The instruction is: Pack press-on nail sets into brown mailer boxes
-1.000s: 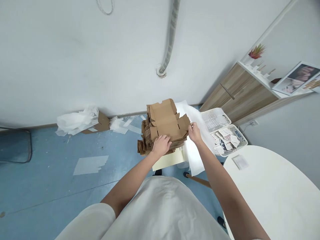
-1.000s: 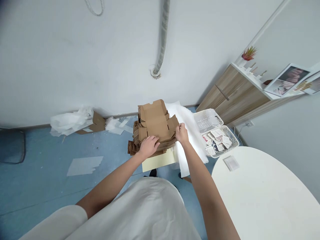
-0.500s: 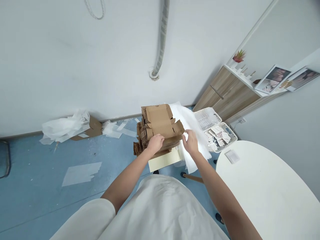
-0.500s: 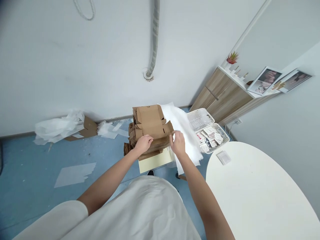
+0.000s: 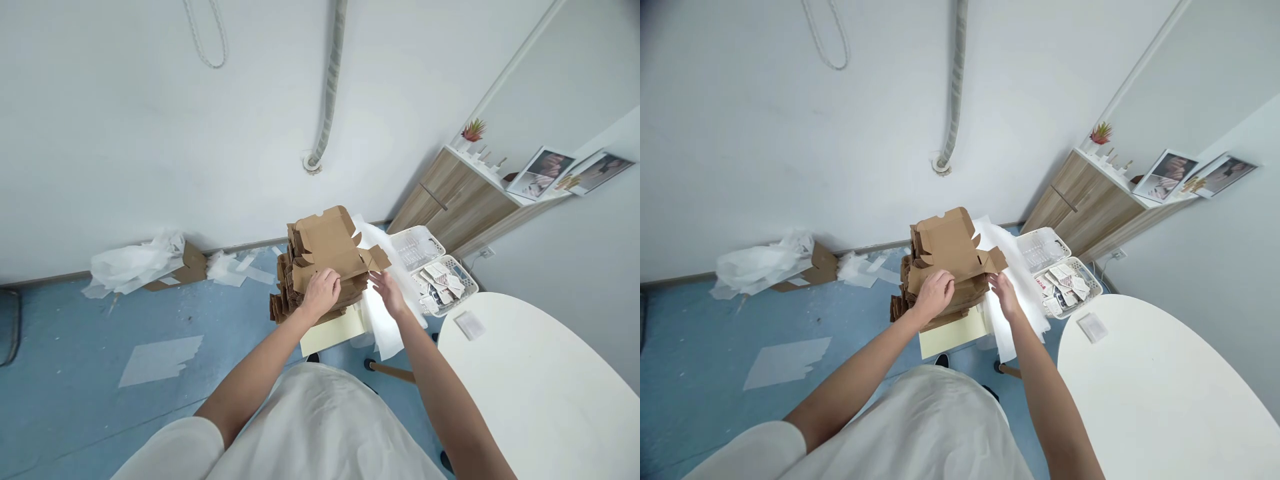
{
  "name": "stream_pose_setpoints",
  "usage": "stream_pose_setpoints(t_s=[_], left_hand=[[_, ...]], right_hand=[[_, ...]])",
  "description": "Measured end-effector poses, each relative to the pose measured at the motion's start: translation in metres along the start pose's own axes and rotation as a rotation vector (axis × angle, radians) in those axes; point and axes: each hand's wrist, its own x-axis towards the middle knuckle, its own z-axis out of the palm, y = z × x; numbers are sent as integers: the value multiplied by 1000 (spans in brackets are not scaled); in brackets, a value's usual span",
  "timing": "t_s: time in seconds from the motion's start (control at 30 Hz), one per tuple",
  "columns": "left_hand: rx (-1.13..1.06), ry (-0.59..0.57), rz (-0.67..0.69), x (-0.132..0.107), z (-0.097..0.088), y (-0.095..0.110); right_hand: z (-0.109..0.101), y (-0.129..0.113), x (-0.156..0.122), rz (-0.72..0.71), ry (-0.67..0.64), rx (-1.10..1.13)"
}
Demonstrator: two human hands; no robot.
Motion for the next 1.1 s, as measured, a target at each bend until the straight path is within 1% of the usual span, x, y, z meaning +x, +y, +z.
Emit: stream_pose_setpoints(t_s=[0.07,0.1,0.2,0.3,0.4,0.43,0.5,0.57,0.67,0.7,0.73,0.77,0.83,0.87,0.9,0.93,1.0,1.03,1.1], left_hand=[[-3,-21,67,-8,6,5],[-8,-39,102,-11,9,8],[-35,-115,187,-19,20,21],[-78,-166,197,-19,27,39],[-113,-151,148,-14,33,57],[-122,-140,128,-13,36,63],[-141,-133,83,-11,44,76],[-171,-131,29,-11,57,90],[-312,-129,-71,-17,86,114],[-401,-163,-114,-20,98,123],[-505,-240,-166,-25,111,134],[-608,-361,-225,-30,124,145],[-761,-673,-339,-43,148,171],[-804,-804,-384,-49,160,184],[-825,-897,-418,-55,170,198],[-824,-951,-439,-60,180,210],[-776,-976,-428,-68,200,234],[-733,-974,-391,-71,209,244],[-630,-967,-272,-76,226,263]], right_hand=[[-6,-15,5,48,-2,90],[-8,-21,7,60,41,76],[-15,-32,5,41,205,-91],[-32,-32,-12,26,296,-154],[-62,-22,-41,-20,400,-65],[-75,-17,-54,-39,444,-19],[-101,-5,-82,-28,552,82],[-126,11,-115,-2,689,204],[-159,40,-170,70,875,368],[-168,51,-189,85,926,408],[-176,61,-208,91,981,438],[-184,71,-227,88,1034,459],[-196,91,-262,102,1130,479],[-202,100,-278,124,1159,493],[-207,108,-293,145,1185,513],[-212,116,-307,164,1201,536],[-221,131,-331,180,1224,572],[-225,138,-341,180,1233,581],[-232,150,-359,179,1262,584]])
